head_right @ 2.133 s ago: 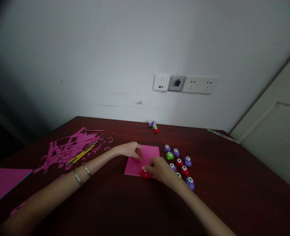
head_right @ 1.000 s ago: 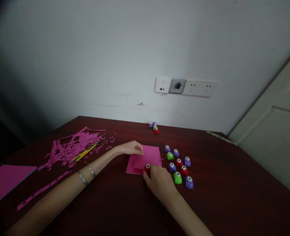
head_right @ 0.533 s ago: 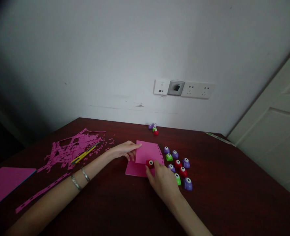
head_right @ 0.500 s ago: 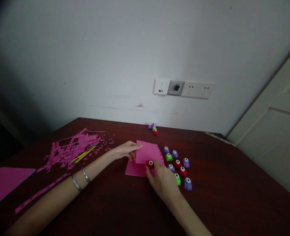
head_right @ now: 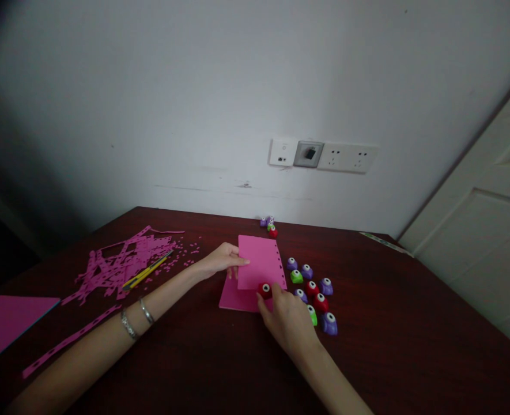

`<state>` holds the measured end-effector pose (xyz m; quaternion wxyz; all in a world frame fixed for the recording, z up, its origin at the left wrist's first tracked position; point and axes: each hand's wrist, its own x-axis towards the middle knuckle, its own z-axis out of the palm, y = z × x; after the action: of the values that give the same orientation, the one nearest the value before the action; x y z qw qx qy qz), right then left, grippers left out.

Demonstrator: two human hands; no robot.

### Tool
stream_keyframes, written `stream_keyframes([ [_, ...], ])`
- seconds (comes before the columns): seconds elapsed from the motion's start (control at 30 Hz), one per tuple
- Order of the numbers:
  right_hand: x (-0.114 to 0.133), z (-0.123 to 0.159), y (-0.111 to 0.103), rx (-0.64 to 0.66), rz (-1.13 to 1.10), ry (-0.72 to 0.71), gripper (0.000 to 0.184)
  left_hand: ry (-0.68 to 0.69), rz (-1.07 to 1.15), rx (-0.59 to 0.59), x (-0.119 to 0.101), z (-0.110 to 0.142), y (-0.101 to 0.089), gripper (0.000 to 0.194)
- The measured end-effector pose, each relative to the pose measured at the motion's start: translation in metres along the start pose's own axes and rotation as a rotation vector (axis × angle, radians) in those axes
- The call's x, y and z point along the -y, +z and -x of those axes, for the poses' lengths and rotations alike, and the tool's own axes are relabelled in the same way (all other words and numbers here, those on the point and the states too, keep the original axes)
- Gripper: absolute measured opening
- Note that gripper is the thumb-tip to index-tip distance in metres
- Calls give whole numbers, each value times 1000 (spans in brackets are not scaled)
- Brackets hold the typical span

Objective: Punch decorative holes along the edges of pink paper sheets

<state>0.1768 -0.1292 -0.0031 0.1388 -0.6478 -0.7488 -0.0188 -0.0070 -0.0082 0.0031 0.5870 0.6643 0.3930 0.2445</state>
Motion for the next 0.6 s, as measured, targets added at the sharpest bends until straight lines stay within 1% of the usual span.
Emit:
stream_keyframes([
  [0.23,1,1,2,-33,22,-10,25,42,-16,-37,-6,3,5,22],
  [0.43,2,3,3,-57,34,-34,24,66,-40,-94,-8,5,8,21],
  [0.6,1,3,2,-68,39,-37,23,72,-39,-88,-9,6,6,22],
])
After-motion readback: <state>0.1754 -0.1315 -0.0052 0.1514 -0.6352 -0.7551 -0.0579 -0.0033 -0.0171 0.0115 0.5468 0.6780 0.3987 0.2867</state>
